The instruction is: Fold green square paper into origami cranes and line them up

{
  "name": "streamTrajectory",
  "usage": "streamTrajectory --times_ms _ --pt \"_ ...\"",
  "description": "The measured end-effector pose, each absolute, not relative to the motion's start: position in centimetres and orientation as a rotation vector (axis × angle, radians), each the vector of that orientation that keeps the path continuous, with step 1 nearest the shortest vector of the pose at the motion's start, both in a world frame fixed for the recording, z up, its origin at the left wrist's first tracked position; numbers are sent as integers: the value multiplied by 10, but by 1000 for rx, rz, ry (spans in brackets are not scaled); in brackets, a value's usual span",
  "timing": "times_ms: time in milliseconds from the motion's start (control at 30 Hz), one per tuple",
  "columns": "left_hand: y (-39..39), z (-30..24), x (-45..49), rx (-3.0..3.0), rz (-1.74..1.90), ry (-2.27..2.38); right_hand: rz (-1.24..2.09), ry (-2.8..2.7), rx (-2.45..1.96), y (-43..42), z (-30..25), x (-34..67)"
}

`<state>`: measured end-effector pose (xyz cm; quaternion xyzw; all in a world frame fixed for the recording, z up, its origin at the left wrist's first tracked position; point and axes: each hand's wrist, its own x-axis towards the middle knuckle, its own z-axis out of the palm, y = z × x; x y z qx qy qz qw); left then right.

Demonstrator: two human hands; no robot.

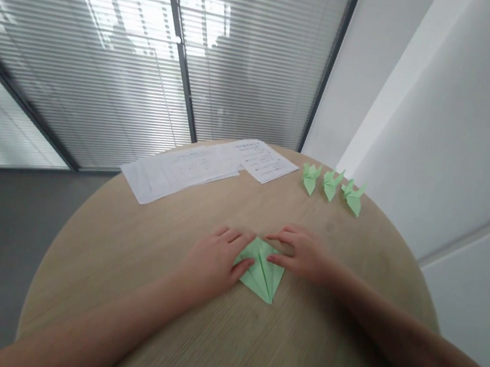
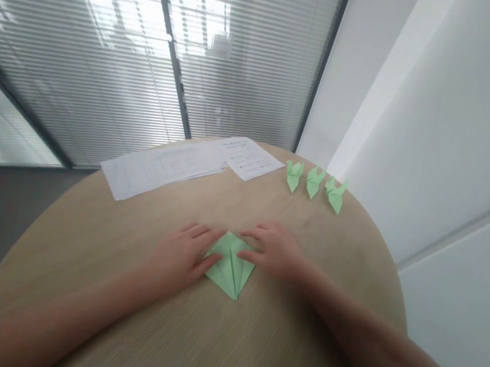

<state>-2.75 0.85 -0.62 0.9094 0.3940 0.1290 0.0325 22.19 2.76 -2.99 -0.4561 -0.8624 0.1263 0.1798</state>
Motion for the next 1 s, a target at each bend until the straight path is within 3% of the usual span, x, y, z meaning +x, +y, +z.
streamTrajectory --times_ms 133,700,1000 --pt "14 -10 -27 2733 364 1378 301 -2420 -1340 20 -30 212" --pt "35 -27 -32 2153 725 1279 923 -1911 -1288 24 -36 196" --pt "30 11 -26 1744 864 1051 1159 -1497 -1109 8 -9 189"
